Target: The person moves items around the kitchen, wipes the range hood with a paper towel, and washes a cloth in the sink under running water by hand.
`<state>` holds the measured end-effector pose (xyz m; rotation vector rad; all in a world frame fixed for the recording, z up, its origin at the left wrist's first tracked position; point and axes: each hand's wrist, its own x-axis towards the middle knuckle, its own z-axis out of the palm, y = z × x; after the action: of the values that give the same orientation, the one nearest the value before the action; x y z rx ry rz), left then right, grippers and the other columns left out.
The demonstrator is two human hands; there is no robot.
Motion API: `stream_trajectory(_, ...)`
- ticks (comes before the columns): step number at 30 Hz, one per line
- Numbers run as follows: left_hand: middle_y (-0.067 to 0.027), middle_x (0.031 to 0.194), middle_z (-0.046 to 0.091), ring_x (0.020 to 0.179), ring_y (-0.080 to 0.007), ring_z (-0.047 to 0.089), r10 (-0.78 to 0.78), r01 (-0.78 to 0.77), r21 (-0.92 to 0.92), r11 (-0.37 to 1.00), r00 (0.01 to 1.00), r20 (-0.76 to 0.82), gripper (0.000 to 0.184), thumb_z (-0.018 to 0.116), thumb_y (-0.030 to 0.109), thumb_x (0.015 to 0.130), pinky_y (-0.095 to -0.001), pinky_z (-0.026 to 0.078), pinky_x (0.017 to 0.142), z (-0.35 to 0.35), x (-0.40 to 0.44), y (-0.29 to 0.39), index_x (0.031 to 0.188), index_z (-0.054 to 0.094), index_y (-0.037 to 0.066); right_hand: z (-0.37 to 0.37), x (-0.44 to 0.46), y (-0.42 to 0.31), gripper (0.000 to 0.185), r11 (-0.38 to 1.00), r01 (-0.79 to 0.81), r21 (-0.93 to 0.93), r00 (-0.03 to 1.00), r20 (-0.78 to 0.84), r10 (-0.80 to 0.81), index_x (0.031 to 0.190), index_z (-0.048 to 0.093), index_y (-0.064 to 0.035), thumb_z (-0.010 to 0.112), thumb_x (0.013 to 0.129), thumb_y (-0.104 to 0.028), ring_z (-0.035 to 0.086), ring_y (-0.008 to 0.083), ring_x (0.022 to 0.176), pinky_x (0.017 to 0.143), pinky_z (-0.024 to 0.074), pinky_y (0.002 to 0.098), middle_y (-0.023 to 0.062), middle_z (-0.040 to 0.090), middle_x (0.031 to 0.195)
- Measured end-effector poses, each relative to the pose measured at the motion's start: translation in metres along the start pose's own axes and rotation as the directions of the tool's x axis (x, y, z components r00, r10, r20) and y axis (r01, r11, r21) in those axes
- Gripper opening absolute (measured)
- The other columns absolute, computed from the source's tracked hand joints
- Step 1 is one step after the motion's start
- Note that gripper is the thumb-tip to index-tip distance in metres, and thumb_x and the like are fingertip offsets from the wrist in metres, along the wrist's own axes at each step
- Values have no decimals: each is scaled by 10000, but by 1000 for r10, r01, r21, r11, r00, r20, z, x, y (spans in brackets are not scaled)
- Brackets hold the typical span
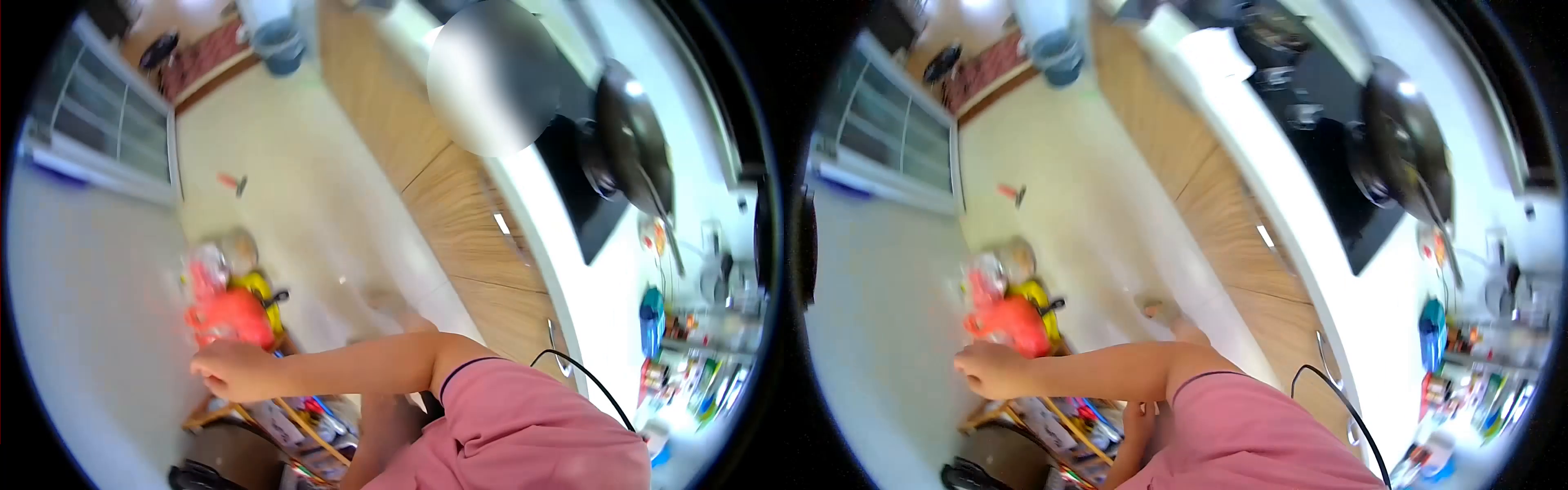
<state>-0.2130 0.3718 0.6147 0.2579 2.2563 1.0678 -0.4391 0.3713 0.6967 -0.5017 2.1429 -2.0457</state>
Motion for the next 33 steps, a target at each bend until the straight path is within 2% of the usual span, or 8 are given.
stream_trajectory(7, -156, 1107, 654, 992, -336, 637, 71, -96, 144, 985, 983, 170, 316, 548, 129, 890, -389, 505, 840, -45, 16, 23, 1196, 587, 62, -150, -39, -77, 132, 981, 184, -62, 981, -57, -188, 982, 624, -44, 568, 880, -106, 618, 253, 837, 721, 484, 348, 115, 634, 914)
stream_trajectory(10, -154, 1100, 658, 991, -334, 638, 77, -100, 160, 982, 987, 141, 316, 550, 134, 887, -383, 504, 844, -66, 23, 18, 1191, 588, 56, -241, -68, -41, 171, 954, -135, -269, 879, -477, -10, 995, 642, -57, 562, 884, -160, 627, 295, 880, 791, 503, 381, 125, 646, 949)
stream_trajectory(19, -157, 1035, 672, 942, -330, 649, 177, -177, 162, 971, 984, 15, 231, 556, 123, 899, -375, 512, 812, -108, 92, 115, 1107, 621, 46, -465, -31, -29, 490, 87, -638, -765, 723, -635, -273, 1221, 569, -182, 697, 748, -187, 389, 334, 1238, 919, 390, 487, 119, 453, 1341)
stream_trajectory(22, -159, 1031, 672, 946, -309, 654, 230, -222, 156, 962, 972, -38, 205, 567, 115, 909, -350, 515, 806, -122, 112, 138, 1083, 636, 31, -480, -25, -21, 654, 156, -640, -753, 728, -658, -190, 1329, 487, -232, 731, 722, -224, 345, 328, 1257, 936, 380, 495, 107, 377, 1401)
stream_trajectory(26, -144, 1020, 680, 949, -277, 663, 281, -275, 125, 953, 959, -30, 201, 575, 103, 917, -336, 517, 812, -150, 136, 171, 1087, 643, 21, -483, -22, -15, 690, 396, -669, -628, 646, -756, -106, 1364, 449, -247, 714, 729, -197, 364, 344, 1233, 966, 371, 530, 118, 386, 1390)
stream_trajectory(28, -129, 1039, 680, 973, -245, 657, 266, -265, 44, 963, 964, -17, 221, 575, 100, 924, -338, 517, 825, -163, 161, 177, 1119, 634, 16, -468, -16, -39, 657, 924, -380, 43, 519, -817, 251, 1374, 427, -177, 669, 763, -185, 413, 353, 1226, 972, 381, 549, 131, 440, 1356)
stream_trajectory(30, -117, 1090, 667, 1026, -206, 637, 194, -193, -124, 973, 981, -3, 260, 573, 99, 931, -344, 514, 844, -171, 199, 169, 1174, 613, 16, -441, -16, -59, 630, 654, 114, 748, 572, -588, 572, 1385, 406, -107, 624, 797, -173, 462, 361, 1220, 978, 391, 569, 144, 494, 1322)
stream_trajectory(33, -115, 1237, 586, 1147, -189, 557, 143, -67, -690, 721, 988, 53, 434, 603, 118, 919, -344, 475, 935, -200, 269, 227, 1313, 477, -15, -394, -17, -56, 634, 273, 249, 929, 802, -356, 479, 1399, 376, -63, 567, 831, -270, 474, 347, 1239, 1002, 389, 553, 147, 491, 1342)
